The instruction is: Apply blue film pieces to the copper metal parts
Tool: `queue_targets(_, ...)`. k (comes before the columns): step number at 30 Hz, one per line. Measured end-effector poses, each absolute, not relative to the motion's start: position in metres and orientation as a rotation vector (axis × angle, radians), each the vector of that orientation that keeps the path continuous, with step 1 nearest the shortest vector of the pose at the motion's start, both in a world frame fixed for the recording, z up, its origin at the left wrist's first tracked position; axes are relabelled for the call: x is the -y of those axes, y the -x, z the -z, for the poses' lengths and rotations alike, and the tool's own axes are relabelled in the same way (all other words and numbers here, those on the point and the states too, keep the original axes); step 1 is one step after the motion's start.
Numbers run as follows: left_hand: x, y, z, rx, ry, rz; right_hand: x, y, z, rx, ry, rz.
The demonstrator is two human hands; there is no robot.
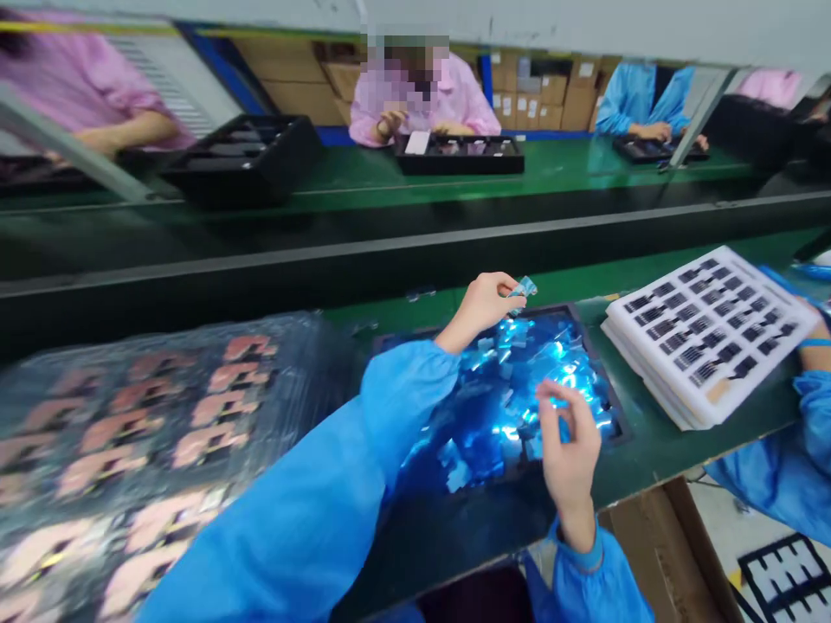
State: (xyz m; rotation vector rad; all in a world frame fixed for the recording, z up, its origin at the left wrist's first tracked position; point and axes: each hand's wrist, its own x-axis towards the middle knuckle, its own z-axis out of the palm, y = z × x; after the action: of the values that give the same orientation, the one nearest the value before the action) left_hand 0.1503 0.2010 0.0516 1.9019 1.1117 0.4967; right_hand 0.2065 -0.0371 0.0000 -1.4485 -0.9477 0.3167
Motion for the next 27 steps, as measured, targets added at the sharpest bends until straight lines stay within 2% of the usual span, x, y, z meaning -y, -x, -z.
queue_targets(4, -0.104, -0.087, -0.068, -0.949, -1.526, -0.64, 0.017, -0.208, -0.01, 0.844, 1.338, -0.548)
queue_targets(7, -0.044, -0.064, -0.067, -1.033, -1.52, -0.722, 0.015, -0.207, -0.012, 0.889, 1.293, -0.709)
queue_targets(13, -0.003, -0.044, -0.04, -1.101, -1.626, -0.74, 0.035, -0.2, -0.008, 0.968, 1.343, -0.812)
queue_targets(18, 0.003, -0.036, -0.031, -1.193, -1.582, -0.837, 0.035, -0.194, -0.003, 1.069, 1.36, -0.767)
queue_targets(22, 0.006, -0.036, -0.025, -1.137, -1.32, -0.855, 0.03, -0.193, -0.002, 1.158, 1.394, -0.739)
queue_targets(27, 0.008, -0.036, -0.02, -1.088, -1.118, -0.944, 0.029, -0.185, -0.006, 1.416, 1.403, -0.265)
